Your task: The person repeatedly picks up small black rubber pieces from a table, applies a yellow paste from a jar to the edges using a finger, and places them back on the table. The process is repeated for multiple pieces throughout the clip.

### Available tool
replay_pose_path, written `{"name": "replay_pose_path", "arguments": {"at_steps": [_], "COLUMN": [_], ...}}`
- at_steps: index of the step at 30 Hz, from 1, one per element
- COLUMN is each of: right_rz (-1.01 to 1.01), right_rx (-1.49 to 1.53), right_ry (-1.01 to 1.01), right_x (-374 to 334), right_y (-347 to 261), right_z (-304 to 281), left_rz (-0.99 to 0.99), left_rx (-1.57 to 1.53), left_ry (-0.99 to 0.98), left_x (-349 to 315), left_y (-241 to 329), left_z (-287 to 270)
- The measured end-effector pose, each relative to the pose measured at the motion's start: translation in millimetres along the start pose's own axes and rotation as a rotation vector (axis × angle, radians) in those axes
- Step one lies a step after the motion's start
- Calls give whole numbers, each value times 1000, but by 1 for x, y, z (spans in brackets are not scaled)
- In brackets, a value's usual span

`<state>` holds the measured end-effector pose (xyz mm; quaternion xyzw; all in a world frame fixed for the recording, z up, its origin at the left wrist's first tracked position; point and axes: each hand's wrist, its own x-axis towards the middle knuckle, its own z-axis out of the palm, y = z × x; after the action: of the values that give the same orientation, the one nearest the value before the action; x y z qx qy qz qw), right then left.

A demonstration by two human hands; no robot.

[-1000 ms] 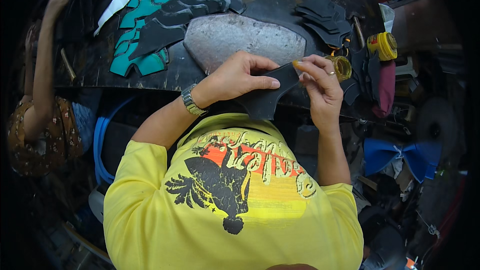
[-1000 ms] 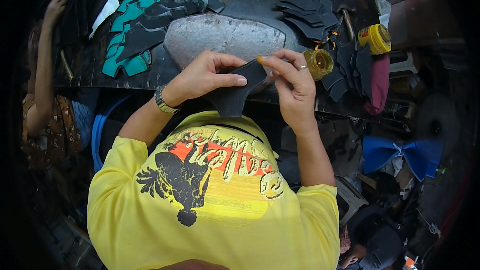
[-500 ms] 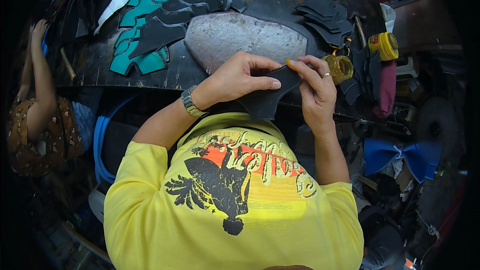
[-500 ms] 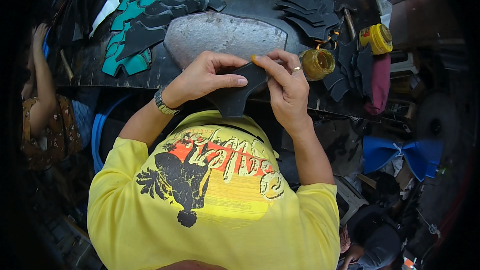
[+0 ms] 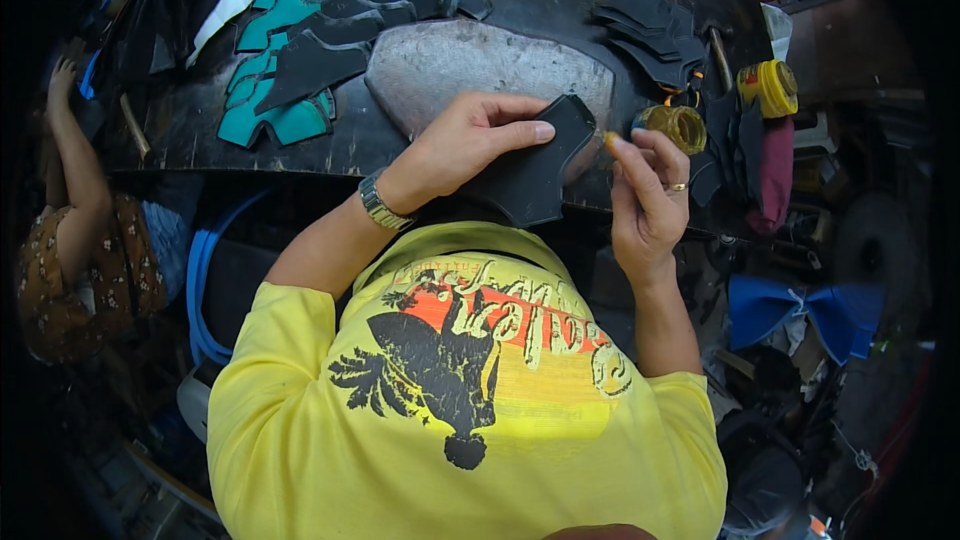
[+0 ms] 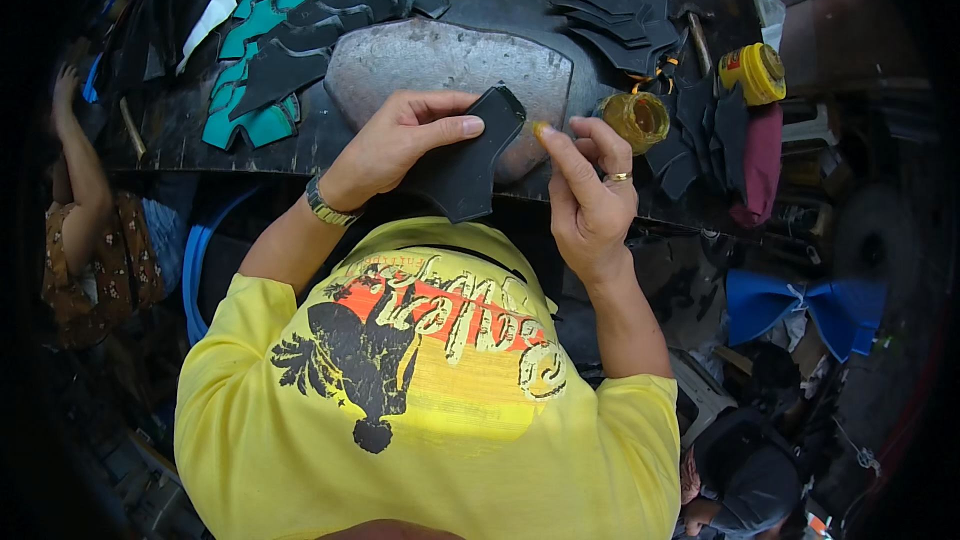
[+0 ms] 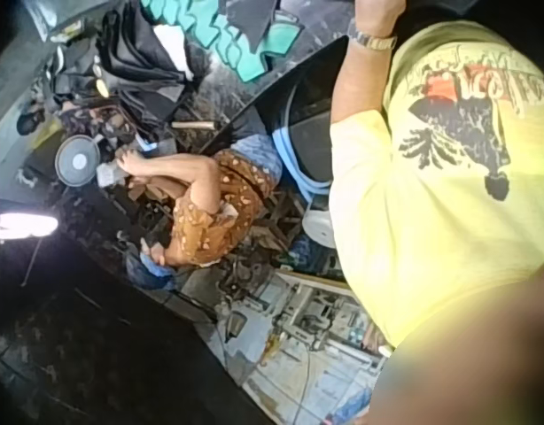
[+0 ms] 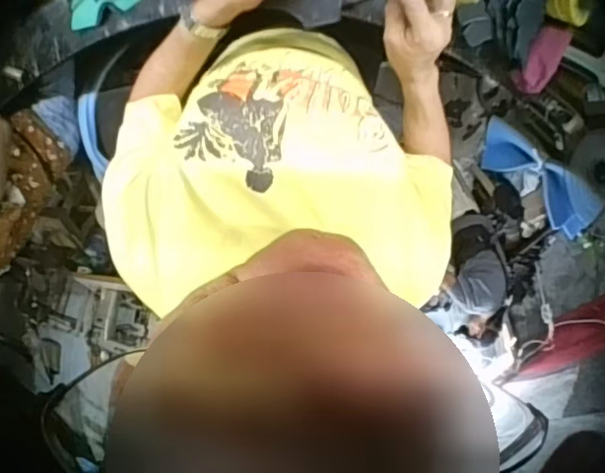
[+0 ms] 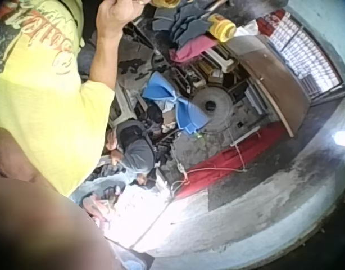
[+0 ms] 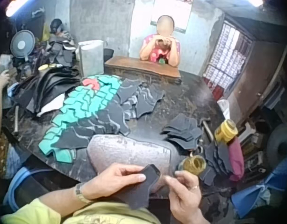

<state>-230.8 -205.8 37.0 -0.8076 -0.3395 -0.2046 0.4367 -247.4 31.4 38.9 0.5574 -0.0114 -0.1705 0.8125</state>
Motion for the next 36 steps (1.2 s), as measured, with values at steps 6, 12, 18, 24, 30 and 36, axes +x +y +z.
{"name": "replay_pose_path", "arguments": {"at_steps": [6,12,18,24,30,36], "right_rz": [-34,-144,-180,-109,-135,-172], "right_rx": [-116,-184,-158,26,55,19], "right_ry": [-39,-38,-76,-132,-154,-165], "right_x": [4,3,2,2,-6,-13], "right_y": [1,4,2,-2,-3,-5], "right_z": [14,22,20,14,8,-1], "left_rz": [64,101,108,56,30,66], "left_rx": [44,-10,-53,-179,-255,-249], "left_ry": [31,79,120,88,91,128], "left_x": [1,5,11,16,20,22], "left_y": [1,-1,-6,-4,-8,-7], "left_z": [7,11,9,1,-2,-11]}}
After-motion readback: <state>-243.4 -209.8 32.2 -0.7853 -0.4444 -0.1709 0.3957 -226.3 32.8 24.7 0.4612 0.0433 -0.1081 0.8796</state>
